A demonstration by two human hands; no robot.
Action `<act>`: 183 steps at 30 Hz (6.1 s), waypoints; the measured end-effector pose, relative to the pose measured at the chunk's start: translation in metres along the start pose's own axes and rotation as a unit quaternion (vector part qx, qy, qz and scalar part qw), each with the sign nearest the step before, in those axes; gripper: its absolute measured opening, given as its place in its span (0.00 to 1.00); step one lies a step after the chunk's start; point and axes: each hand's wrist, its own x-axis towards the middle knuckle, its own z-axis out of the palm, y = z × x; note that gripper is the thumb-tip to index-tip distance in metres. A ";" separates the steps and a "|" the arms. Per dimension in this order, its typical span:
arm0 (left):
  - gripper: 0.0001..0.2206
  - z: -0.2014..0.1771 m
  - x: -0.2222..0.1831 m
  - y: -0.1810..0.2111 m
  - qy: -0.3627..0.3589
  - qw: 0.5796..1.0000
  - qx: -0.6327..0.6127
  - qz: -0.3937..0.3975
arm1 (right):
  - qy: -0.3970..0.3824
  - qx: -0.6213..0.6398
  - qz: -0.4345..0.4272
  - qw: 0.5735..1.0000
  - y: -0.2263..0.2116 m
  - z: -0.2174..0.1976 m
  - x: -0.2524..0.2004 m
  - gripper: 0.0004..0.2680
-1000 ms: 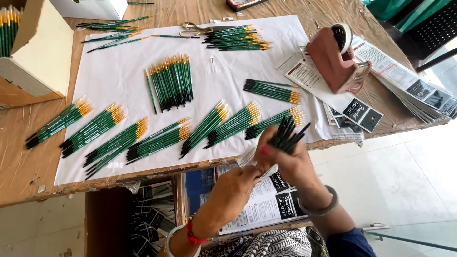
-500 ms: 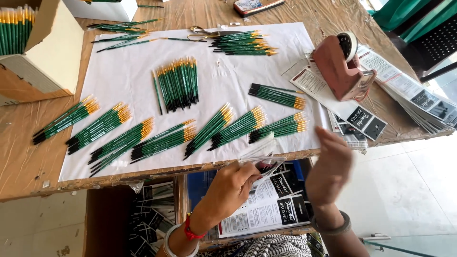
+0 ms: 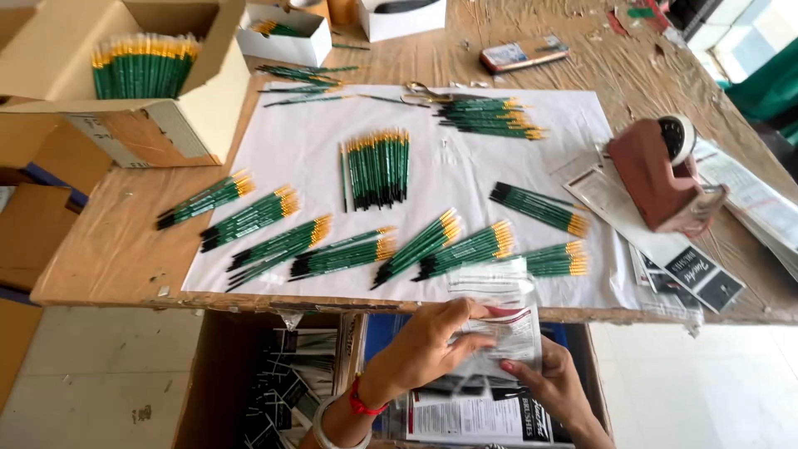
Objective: The person organizes brushes on a table and places them into plastic sleeves, then puts the sleeved brushes into a box.
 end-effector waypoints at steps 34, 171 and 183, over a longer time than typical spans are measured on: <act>0.26 0.023 -0.021 0.009 -0.074 0.991 -0.102 -0.034 | -0.001 0.011 -0.145 0.989 -0.024 0.015 0.003 0.17; 0.26 -0.006 -0.042 0.040 -0.178 0.981 -0.032 -0.066 | -0.127 -0.214 0.005 0.968 -0.026 -0.054 -0.020 0.09; 0.27 -0.029 -0.072 0.016 -0.032 0.944 0.248 -0.217 | -0.158 -0.332 -0.012 0.930 -0.084 -0.008 0.003 0.17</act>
